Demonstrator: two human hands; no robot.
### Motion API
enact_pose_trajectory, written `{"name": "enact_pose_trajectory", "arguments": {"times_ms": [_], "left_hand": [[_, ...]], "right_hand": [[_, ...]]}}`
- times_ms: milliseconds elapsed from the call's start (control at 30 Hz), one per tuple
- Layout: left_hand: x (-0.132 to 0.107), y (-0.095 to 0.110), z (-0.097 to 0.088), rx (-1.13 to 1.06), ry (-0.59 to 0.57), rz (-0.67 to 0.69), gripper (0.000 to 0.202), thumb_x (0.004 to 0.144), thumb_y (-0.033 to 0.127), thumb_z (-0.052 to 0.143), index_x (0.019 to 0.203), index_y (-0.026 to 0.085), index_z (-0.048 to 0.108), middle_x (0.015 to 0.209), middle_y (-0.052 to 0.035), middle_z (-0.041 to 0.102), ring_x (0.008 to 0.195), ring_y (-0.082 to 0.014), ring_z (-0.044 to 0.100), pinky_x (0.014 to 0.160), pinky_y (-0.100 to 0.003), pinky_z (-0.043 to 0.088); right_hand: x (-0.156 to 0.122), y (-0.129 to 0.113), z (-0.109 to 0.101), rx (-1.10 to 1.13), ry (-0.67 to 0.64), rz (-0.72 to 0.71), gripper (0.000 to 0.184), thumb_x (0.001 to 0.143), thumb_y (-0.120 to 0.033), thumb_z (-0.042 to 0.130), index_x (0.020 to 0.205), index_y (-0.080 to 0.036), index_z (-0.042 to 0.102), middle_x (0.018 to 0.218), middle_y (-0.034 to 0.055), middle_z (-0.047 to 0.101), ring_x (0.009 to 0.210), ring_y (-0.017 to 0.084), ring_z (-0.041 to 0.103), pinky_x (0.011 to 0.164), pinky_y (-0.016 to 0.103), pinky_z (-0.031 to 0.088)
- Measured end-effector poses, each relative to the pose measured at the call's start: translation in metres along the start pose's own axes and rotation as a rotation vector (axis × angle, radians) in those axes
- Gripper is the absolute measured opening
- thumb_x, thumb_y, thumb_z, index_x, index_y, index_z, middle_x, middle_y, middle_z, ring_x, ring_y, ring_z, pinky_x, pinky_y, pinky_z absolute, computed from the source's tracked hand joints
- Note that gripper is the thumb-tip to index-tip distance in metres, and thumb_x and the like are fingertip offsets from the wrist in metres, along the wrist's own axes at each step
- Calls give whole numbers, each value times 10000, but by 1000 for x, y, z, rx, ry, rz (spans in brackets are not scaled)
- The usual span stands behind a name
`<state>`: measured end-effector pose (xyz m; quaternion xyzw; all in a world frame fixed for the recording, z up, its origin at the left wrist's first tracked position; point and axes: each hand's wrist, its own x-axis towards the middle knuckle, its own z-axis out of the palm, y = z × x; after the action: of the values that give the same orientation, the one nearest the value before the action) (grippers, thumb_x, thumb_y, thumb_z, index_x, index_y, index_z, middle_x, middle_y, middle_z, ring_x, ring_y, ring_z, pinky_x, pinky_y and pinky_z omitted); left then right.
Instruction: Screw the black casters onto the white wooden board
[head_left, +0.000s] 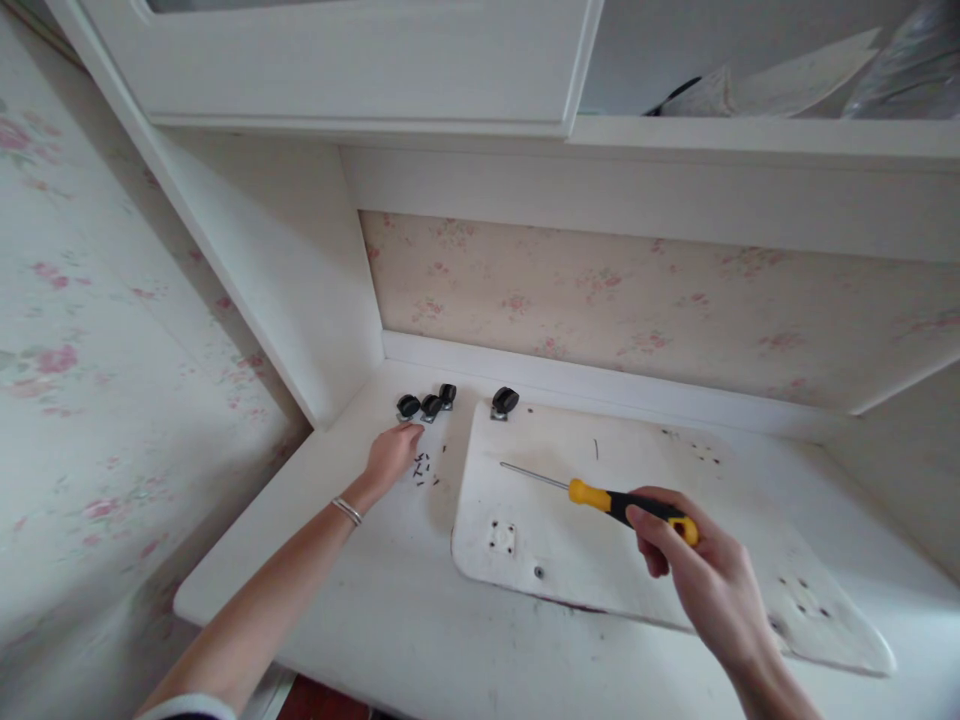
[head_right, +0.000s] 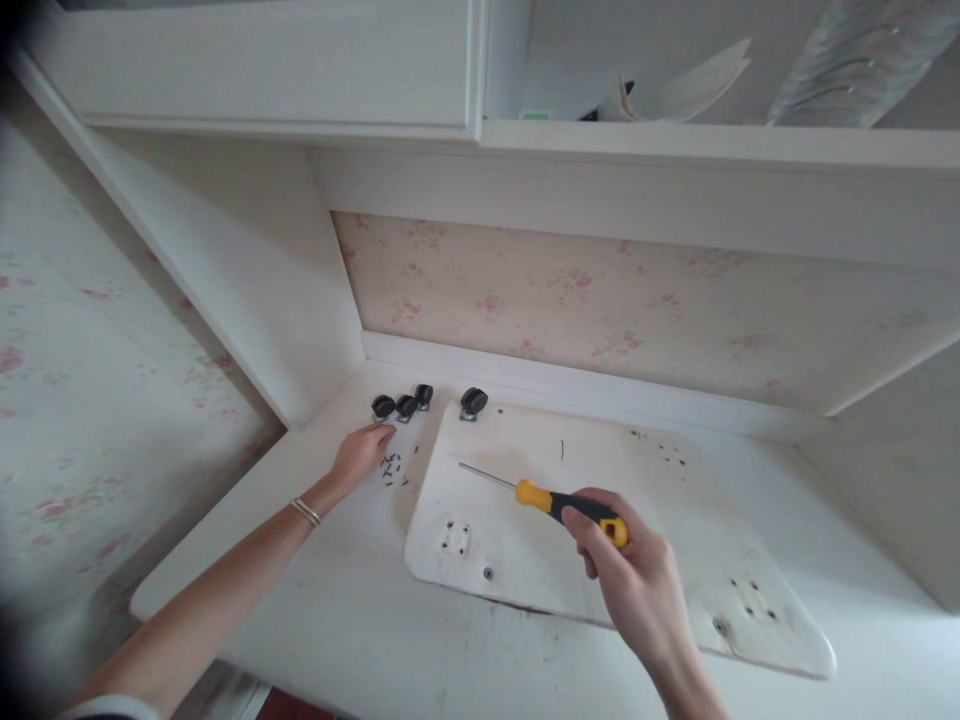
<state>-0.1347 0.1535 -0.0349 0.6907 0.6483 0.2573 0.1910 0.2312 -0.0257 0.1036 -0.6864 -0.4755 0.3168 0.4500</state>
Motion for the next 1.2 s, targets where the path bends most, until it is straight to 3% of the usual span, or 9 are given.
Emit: {"name": "enact_pose_trajectory", "arguments": {"times_ms": [200, 367, 533, 700, 867, 1200], "left_hand": [[-9, 14, 13, -426, 72, -162, 296, 911, 392, 562, 1011, 163, 720, 921, -73, 763, 709, -184, 726, 600, -265, 563], [-21, 30, 21, -714, 110, -251, 332, 769, 425, 739, 963, 155, 748, 872, -80, 762, 631, -169, 697, 549, -266, 564], [-33, 57, 15, -980, 104, -314, 326, 722, 336, 805, 989, 154, 765, 910, -81, 770, 660, -133, 684, 611, -238, 573], [-49, 90, 2, -1217, 53, -362, 228, 783, 200, 765, 1006, 150, 763, 1010, -97, 773, 759, -103, 709, 728, -198, 584], [-65, 116, -12, -1506, -14, -503, 193, 830, 40, 688, 993, 114, 761, 1030, -113, 772, 795, -105, 729, 721, -155, 595], [-87, 137, -16, -1645, -95, -502, 233, 875, 89, 651, 1083, 126, 749, 1239, -112, 719, 957, -173, 743, 820, -241, 631]], "right_hand": [[-4, 19, 5, 74, -90, -7, 377, 824, -595, 643, 1001, -262, 657, 573, -25, 532, 542, 183, 506, 536, 329, 399], [-5, 34, 17, 131, -151, 11, 426, 859, -594, 633, 1060, -218, 633, 588, -37, 524, 556, 152, 491, 557, 302, 377], [-12, 33, 22, 194, -130, 5, 427, 861, -600, 627, 1047, -215, 629, 570, -44, 514, 545, 142, 487, 548, 289, 385], [-21, 37, 28, 233, -107, -21, 408, 883, -575, 613, 1097, -228, 622, 603, -36, 545, 574, 144, 519, 558, 280, 409], [-28, 43, 36, 204, -93, -57, 397, 893, -544, 615, 1155, -246, 623, 633, -29, 574, 602, 147, 539, 572, 272, 435], [-31, 36, 42, 86, -47, -121, 422, 857, -559, 643, 1135, -241, 654, 620, -20, 596, 573, 141, 537, 471, 239, 393]]}}
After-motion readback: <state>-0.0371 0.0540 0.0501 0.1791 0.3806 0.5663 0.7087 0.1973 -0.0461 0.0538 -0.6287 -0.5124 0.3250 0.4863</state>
